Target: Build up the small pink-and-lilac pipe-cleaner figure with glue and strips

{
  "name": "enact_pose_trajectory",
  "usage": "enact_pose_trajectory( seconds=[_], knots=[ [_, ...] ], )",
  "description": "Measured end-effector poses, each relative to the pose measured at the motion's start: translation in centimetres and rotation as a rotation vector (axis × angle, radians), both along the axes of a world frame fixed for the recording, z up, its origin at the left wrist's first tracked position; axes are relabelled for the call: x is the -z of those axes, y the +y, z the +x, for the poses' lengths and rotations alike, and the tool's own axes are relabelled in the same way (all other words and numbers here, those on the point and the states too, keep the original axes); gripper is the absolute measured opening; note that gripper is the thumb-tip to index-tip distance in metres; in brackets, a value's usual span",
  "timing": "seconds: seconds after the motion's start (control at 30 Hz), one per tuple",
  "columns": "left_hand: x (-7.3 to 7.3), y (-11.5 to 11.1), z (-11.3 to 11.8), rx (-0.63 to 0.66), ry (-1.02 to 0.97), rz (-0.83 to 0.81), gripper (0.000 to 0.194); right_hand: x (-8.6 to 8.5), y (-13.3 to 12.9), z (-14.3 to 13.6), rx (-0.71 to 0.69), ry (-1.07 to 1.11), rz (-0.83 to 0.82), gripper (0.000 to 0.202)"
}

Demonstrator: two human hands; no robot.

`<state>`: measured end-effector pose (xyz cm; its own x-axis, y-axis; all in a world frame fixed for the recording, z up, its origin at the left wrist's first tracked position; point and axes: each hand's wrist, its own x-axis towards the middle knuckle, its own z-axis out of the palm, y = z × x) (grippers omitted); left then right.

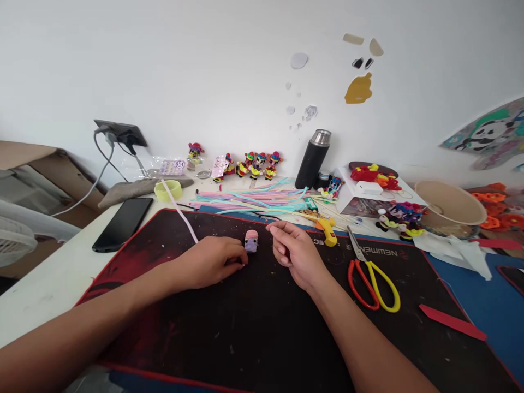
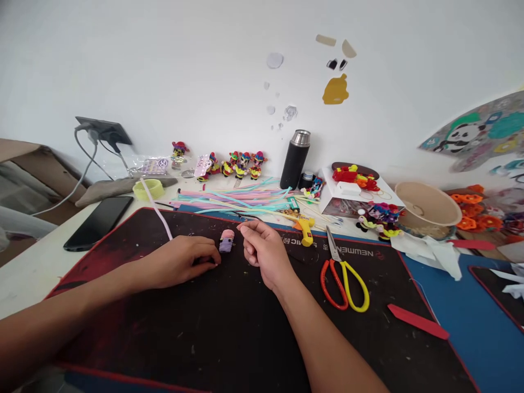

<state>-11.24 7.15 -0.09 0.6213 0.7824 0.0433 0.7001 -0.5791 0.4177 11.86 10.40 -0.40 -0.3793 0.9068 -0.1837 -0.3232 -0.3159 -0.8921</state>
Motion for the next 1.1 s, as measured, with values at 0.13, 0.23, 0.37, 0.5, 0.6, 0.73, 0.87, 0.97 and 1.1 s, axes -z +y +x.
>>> enact_pose_trajectory(
  seconds=[0.13, 0.23, 0.37, 0.5, 0.6, 0.73, 0.87, 0.97, 1.1],
  knots=[
    [0.0, 0.5, -0.2, 0.018, -0.025, -0.076, 0.024, 0.1, 0.0, -0.1, 0.000, -0.021, -0.023, 0.030],
    [0.0, 0.8, -0.5, 0.017, -0.053, -0.129, 0.027, 0.2, 0.0, -0.2, 0.000, -0.029, -0.035, 0.029],
    [-0.1, 1.0, -1.3, 0.010, -0.102, -0.140, 0.026, 0.4, 0.1, -0.2, 0.009, -0.052, -0.050, 0.029],
    [-0.6, 0.6, -2.5, 0.005, -0.094, -0.117, 0.009, 0.4, 0.2, -0.1, 0.034, -0.065, -0.052, 0.028],
    [-0.6, 0.0, -3.4, 0.066, -0.056, -0.070, 0.011, 0.5, 0.2, -0.2, 0.050, -0.084, -0.044, 0.027],
    [-0.4, -0.2, -4.0, 0.083, -0.023, -0.001, 0.012, 0.6, 0.1, -0.3, 0.043, -0.118, -0.036, 0.027],
    [-0.4, -0.3, -3.8, 0.021, -0.026, 0.135, 0.018, 0.6, 0.1, -0.4, 0.060, -0.127, -0.035, 0.027],
    [-0.4, -0.8, -2.8, 0.049, -0.047, 0.225, 0.020, 0.5, 0.2, -0.4, 0.085, -0.124, -0.038, 0.028],
    [0.2, -1.4, -1.8, 0.102, -0.025, 0.320, 0.022, 0.5, 0.3, -0.3, 0.110, -0.117, -0.041, 0.027]
  ],
)
